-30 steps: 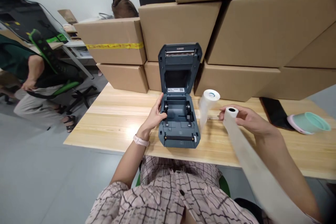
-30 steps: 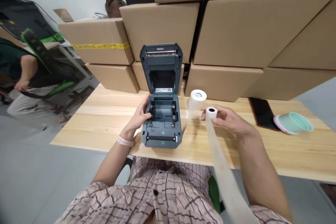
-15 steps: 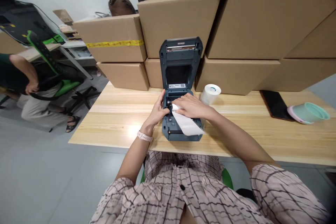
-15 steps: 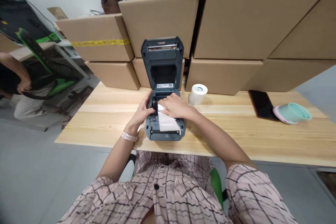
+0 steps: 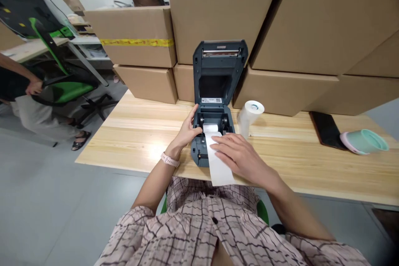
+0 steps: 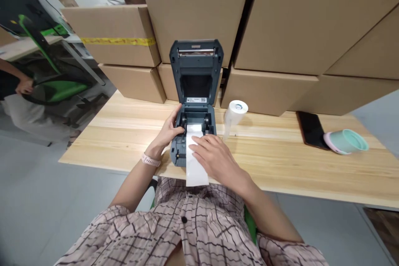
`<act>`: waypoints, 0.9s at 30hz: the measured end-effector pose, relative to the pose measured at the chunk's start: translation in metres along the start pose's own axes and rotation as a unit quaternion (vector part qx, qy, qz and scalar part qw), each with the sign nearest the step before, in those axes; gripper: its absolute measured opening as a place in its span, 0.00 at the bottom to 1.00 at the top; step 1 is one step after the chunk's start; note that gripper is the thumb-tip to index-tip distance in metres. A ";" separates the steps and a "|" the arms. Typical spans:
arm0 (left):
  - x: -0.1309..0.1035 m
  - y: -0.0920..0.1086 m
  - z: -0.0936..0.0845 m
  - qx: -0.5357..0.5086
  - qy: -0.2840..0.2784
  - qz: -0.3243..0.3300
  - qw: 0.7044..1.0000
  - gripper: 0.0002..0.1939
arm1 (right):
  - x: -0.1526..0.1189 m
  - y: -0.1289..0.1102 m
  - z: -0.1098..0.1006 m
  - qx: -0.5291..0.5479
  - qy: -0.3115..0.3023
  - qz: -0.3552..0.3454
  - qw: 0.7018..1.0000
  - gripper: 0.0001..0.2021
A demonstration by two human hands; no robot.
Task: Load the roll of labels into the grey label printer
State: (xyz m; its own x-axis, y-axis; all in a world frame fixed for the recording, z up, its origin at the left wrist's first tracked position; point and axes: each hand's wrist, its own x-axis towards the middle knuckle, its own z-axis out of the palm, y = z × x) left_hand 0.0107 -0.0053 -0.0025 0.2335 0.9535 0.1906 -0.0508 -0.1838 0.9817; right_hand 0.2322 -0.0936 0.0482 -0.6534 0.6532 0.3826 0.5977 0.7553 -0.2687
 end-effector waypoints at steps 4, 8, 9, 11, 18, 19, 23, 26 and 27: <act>0.000 -0.002 0.000 0.000 0.002 0.001 1.000 0.53 | -0.009 -0.014 0.014 -0.037 0.029 0.026 0.999 0.15; 0.000 0.000 0.001 0.016 0.009 0.006 1.000 0.52 | -0.009 -0.023 0.022 -0.065 0.032 0.039 0.997 0.15; 0.000 0.001 0.001 0.021 0.010 0.008 1.000 0.51 | -0.009 -0.024 0.023 -0.070 0.033 0.041 0.996 0.15; -0.001 0.003 0.001 0.031 0.013 0.007 0.999 0.51 | -0.009 -0.026 0.024 -0.073 0.037 0.042 0.996 0.15; -0.001 0.004 0.000 0.049 0.015 0.013 0.999 0.48 | -0.015 -0.025 0.025 -0.033 0.034 0.053 0.997 0.16; -0.001 0.003 0.000 0.050 0.014 0.015 0.999 0.48 | -0.016 -0.025 0.025 -0.028 0.033 0.052 0.998 0.16; -0.001 0.000 -0.001 0.044 0.011 0.013 0.999 0.48 | -0.019 -0.026 0.022 -0.024 0.030 0.046 0.998 0.17; 0.000 0.000 -0.001 0.039 0.009 0.011 0.999 0.48 | -0.021 -0.029 0.022 -0.030 0.037 0.041 0.998 0.16; 0.000 0.000 -0.001 0.041 0.008 0.010 0.999 0.48 | -0.022 -0.030 0.022 -0.032 0.040 0.039 0.998 0.17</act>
State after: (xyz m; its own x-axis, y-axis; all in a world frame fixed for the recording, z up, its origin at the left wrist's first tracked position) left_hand 0.0094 -0.0054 -0.0021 0.2173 0.9531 0.2108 0.0242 -0.2212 0.9749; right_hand 0.2183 -0.1296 0.0284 -0.5665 0.7013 0.4327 0.6747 0.6962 -0.2450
